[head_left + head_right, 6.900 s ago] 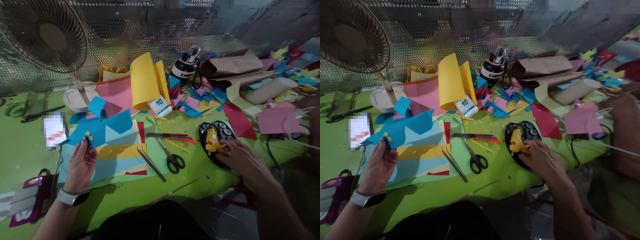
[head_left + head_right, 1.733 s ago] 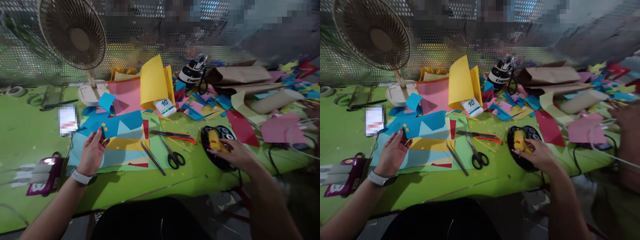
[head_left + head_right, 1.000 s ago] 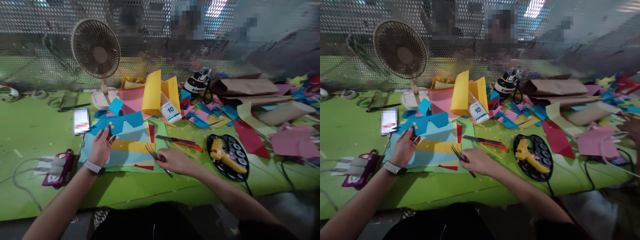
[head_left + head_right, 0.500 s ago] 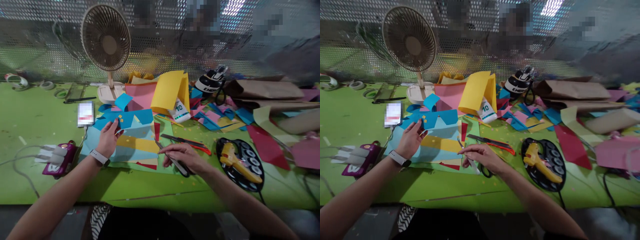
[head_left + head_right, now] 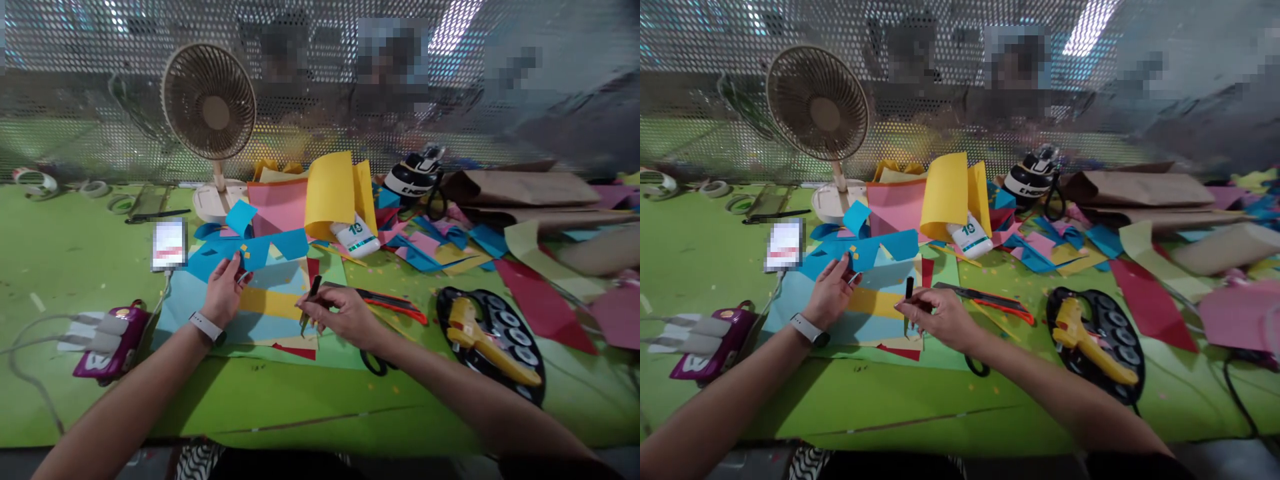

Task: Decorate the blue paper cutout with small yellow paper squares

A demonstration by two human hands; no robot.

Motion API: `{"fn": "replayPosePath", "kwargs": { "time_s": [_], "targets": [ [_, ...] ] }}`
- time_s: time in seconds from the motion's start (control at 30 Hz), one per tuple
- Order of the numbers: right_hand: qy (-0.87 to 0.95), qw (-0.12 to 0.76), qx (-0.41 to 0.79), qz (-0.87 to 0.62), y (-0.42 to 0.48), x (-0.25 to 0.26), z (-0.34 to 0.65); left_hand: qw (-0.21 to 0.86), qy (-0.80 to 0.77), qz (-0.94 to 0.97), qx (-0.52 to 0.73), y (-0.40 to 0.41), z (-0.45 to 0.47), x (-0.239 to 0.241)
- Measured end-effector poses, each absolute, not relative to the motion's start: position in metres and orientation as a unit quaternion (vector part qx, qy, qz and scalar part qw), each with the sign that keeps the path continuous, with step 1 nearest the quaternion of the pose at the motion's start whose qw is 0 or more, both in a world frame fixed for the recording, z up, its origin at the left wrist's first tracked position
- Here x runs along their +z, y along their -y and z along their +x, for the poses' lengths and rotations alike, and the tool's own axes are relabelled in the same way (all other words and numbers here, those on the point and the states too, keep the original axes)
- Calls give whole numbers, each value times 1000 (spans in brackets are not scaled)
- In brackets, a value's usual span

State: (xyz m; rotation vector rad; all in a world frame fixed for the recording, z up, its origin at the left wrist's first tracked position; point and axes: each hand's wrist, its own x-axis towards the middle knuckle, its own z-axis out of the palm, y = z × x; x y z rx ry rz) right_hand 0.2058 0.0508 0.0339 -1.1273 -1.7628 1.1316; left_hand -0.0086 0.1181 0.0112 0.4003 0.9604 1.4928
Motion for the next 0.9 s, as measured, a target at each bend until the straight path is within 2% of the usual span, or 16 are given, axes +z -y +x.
{"fn": "replayPosePath", "kwargs": {
  "time_s": [0.17, 0.33, 0.53, 0.63, 0.9],
  "targets": [
    [744, 358, 362, -432, -51, 27, 210, 616, -412, 180, 647, -117, -9, 5],
    [746, 364, 392, -397, -51, 23, 214, 616, -413, 195, 643, -114, -10, 3],
    [580, 495, 459, -456, -64, 18, 221, 612, -418, 194, 642, -112, -10, 6],
    [519, 538, 453, -485, -76, 15, 223, 617, -417, 187, 641, -114, -9, 8],
    [562, 502, 433, -494, -93, 3, 221, 624, -411, 187, 638, -114, -7, 11]
  ]
}}
